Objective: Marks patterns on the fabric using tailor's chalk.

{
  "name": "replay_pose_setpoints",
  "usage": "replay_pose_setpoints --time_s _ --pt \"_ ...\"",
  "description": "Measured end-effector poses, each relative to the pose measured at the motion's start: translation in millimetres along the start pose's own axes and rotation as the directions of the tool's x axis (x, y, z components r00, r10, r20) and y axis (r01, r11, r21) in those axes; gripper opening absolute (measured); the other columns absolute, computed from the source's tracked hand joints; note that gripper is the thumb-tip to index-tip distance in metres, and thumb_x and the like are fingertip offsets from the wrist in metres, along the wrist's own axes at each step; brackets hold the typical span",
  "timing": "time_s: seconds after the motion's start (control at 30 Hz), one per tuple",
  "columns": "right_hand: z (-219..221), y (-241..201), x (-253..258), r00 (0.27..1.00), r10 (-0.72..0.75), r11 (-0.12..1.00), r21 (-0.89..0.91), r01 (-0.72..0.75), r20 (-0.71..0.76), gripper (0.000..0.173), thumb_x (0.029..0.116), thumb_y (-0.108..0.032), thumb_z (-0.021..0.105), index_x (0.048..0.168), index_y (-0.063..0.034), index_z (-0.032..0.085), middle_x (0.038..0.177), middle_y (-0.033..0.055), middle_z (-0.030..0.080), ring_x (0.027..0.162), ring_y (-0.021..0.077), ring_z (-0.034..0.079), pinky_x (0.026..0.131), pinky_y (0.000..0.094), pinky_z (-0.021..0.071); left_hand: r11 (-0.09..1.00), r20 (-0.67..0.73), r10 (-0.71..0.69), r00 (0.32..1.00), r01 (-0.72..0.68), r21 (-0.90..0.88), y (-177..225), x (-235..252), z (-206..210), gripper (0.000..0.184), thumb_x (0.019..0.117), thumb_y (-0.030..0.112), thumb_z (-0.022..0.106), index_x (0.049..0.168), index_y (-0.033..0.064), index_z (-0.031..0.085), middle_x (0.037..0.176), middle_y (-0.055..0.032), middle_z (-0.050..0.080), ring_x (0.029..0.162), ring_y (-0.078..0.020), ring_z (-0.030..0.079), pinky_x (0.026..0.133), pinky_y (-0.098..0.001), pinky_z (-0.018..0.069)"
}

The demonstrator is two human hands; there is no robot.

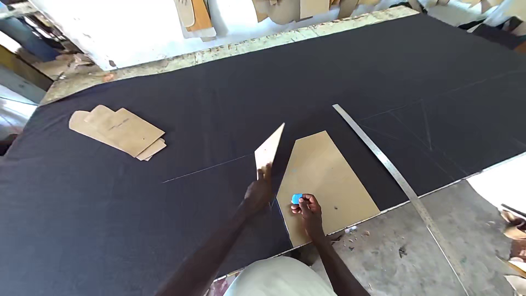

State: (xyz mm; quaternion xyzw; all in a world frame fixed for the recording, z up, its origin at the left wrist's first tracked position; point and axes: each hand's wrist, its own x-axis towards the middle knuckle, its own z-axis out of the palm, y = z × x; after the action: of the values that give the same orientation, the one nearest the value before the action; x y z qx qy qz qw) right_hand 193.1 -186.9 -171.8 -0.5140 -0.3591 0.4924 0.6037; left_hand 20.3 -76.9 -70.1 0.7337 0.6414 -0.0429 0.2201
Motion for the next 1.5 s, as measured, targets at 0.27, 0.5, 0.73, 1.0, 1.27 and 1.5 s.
replay_pose_setpoints --time_s 0.27,0.5,0.73,1.0,1.27,1.5 --pt "-10 -9 2 0.993 0.055 0.998 0.002 -0.055 0.103 0.022 0.1068 -0.016 0.052 0.125 -0.0061 0.060 0.099 0.0144 0.073 0.079 0.0252 0.074 0.073 0.0403 0.0638 0.438 -0.053 -0.308 0.950 0.092 -0.894 -86 -38 3 0.084 0.0918 -0.008 0.058 0.162 0.0160 0.018 0.114 -0.0247 0.069 0.092 -0.0366 0.073 0.078 -0.0535 0.0618" --pt "2 -50 -6 0.939 0.291 0.930 0.177 -0.322 0.184 0.030 0.1075 -0.019 0.048 0.134 -0.0186 0.063 0.103 0.0078 0.070 0.075 0.0139 0.068 0.064 0.0295 0.0596 -0.103 0.147 -0.326 0.934 0.119 -0.988 -74 -82 48 0.071 0.0964 -0.009 0.055 0.156 0.0142 0.024 0.126 -0.0238 0.065 0.103 -0.0376 0.071 0.085 -0.0509 0.0608" --pt "54 -50 -21 0.855 0.445 0.894 -0.185 -0.408 0.267 0.031 0.0953 -0.046 0.071 0.096 -0.0168 0.063 0.071 -0.0001 0.057 0.053 0.0086 0.050 0.046 0.0237 0.0420 -0.073 0.227 -0.311 0.923 0.215 -0.974 -73 -76 50 0.057 0.0986 -0.001 0.060 0.149 0.0088 0.035 0.119 -0.0178 0.064 0.094 -0.0251 0.068 0.084 -0.0420 0.0586" --pt "88 -20 5 0.935 0.191 0.561 -0.814 0.147 0.300 0.037 0.0928 -0.042 0.073 0.115 -0.0128 0.076 0.101 0.0069 0.073 0.089 0.0249 0.069 0.079 0.0537 0.0570 -0.076 0.184 -0.280 0.942 0.170 -0.983 -80 -53 62 0.054 0.0941 -0.004 0.064 0.142 0.0008 0.040 0.109 -0.0194 0.065 0.087 -0.0265 0.070 0.078 -0.0422 0.0619" --pt "103 -22 15 0.945 0.166 0.434 -0.881 0.187 0.282 0.036 0.0951 -0.032 0.069 0.125 -0.0120 0.073 0.107 0.0093 0.073 0.095 0.0270 0.071 0.081 0.0535 0.0580 0.243 0.205 -0.137 0.969 0.234 -0.941 -109 -39 42 0.035 0.1049 0.016 0.059 0.133 -0.0027 0.049 0.092 -0.0192 0.073 0.073 -0.0264 0.075 0.069 -0.0397 0.0641" --pt "103 -12 18 0.943 0.115 0.387 -0.889 0.246 0.311 0.035 0.0962 -0.032 0.065 0.126 -0.0133 0.073 0.108 0.0101 0.072 0.094 0.0273 0.070 0.079 0.0525 0.0581 0.933 -0.421 -0.130 0.898 -0.033 -0.358 -202 17 3 0.056 0.0953 0.031 0.072 0.144 0.0092 0.056 0.135 -0.0186 0.062 0.129 -0.0423 0.054 0.105 -0.0648 0.0450"
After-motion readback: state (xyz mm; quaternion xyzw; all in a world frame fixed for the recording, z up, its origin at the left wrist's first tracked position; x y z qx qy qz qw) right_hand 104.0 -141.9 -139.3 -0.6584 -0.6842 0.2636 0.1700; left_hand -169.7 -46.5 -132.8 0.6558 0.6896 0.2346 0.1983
